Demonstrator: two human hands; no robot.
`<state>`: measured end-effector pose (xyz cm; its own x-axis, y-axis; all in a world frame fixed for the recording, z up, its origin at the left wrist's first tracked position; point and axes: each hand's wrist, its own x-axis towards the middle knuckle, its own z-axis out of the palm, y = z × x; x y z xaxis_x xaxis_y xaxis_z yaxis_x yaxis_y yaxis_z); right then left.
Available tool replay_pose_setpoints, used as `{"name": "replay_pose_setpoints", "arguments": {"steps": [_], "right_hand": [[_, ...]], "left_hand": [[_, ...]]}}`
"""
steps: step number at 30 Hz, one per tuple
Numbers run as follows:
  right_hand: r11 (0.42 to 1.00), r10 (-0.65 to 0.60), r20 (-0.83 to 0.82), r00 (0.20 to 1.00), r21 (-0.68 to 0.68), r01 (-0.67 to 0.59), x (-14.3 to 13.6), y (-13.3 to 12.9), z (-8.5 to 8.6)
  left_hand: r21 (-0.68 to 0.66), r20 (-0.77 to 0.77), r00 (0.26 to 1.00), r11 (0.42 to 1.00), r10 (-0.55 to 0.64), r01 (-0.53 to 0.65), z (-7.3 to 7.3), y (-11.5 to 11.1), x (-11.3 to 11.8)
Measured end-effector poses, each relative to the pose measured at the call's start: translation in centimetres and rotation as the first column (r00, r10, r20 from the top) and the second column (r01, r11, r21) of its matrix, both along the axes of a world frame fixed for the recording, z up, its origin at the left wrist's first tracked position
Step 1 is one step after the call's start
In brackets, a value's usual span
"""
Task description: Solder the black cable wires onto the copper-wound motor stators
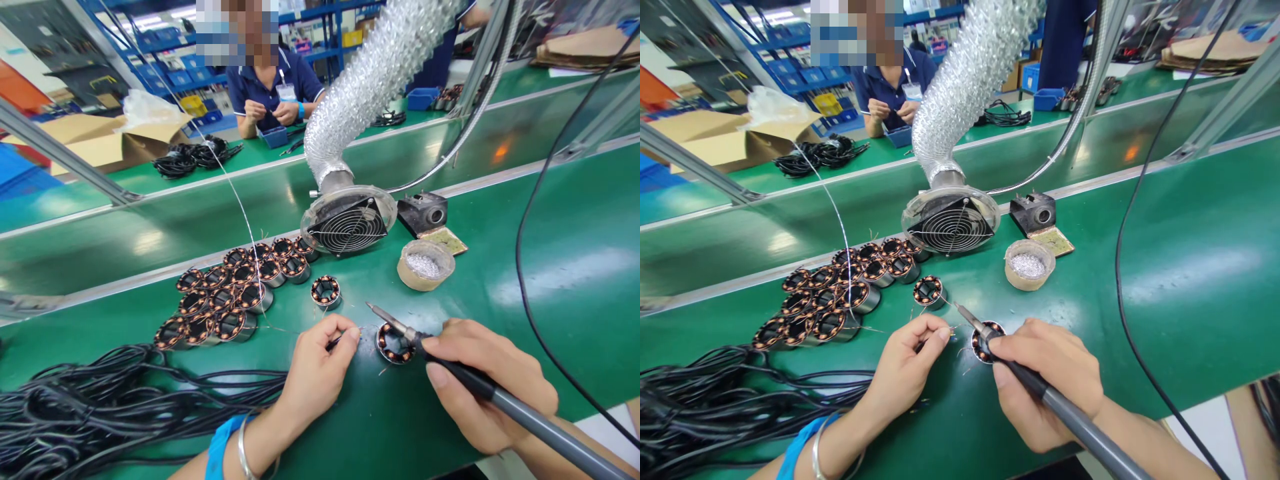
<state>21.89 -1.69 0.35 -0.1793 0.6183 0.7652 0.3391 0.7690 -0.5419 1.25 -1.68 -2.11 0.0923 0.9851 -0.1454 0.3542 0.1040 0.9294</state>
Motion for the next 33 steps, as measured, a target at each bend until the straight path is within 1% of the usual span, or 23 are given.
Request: {"name": "replay_pose_setpoints", "arguments": {"steps": [3, 5, 8, 11, 15, 18, 21, 25, 27, 29, 31, 33], "right_hand": [[0.999, -0.017, -0.008, 1.000, 0.049, 0.018, 0.1, 0.4, -0.3], [0.998, -0.009, -0.005, 1.000, 0.056, 0.009, 0.1, 0.7, -0.6], [0.999, 0.045, 0.029, 0.999, -0.014, -0.045, -0.1, 1.2, -1.1], [0.995, 0.088, 0.117, 0.989, -0.062, -0.081, -0.7, 1.9, -1.3], [0.978, 0.186, 0.226, 0.956, -0.141, -0.156, -1.8, 2.8, -1.3], [0.963, 0.239, 0.255, 0.937, -0.185, -0.195, -2.5, 3.1, -1.5], [0.961, 0.255, 0.241, 0.936, -0.166, -0.219, -2.9, 3.2, -1.8], [0.983, 0.183, 0.235, 0.955, -0.044, -0.177, -2.8, 3.1, -1.9], [0.987, 0.158, 0.220, 0.963, -0.022, -0.157, -2.6, 3.0, -1.8], [0.986, 0.164, 0.215, 0.963, -0.039, -0.159, -2.5, 2.8, -1.8], [0.984, 0.178, 0.223, 0.959, -0.058, -0.169, -2.5, 2.6, -2.1], [0.982, 0.187, 0.219, 0.958, -0.055, -0.179, -2.5, 2.4, -2.3]], "left_hand": [[-0.004, 0.005, 1.000, 1.000, 0.001, -0.001, 0.0, -0.1, 0.0], [-0.007, 0.003, 1.000, 1.000, -0.001, 0.001, 0.1, -0.1, 0.0], [-0.010, 0.005, 1.000, 1.000, -0.009, 0.009, 0.3, 0.0, 0.0], [-0.012, 0.023, 0.999, 1.000, -0.027, 0.028, 0.5, 0.1, 0.0], [-0.025, 0.054, 0.997, 0.998, -0.052, 0.053, 0.2, 0.2, 0.0], [-0.029, 0.085, 0.993, 0.996, -0.086, 0.089, 0.1, 0.1, -0.2], [-0.015, 0.096, 0.985, 0.989, -0.142, 0.144, 0.5, 0.1, -0.5], [-0.016, -0.027, 0.971, 0.971, -0.238, 0.237, 1.8, 0.1, -1.1], [-0.057, -0.038, 0.964, 0.964, -0.263, 0.261, 2.2, 0.3, -1.4], [-0.136, 0.058, 0.966, 0.957, -0.250, 0.256, 2.2, 0.4, -1.4], [-0.236, 0.187, 0.966, 0.946, -0.181, 0.223, 1.9, 0.6, -1.1], [-0.318, 0.260, 0.961, 0.932, -0.091, 0.174, 1.6, 0.5, -0.8]]}}
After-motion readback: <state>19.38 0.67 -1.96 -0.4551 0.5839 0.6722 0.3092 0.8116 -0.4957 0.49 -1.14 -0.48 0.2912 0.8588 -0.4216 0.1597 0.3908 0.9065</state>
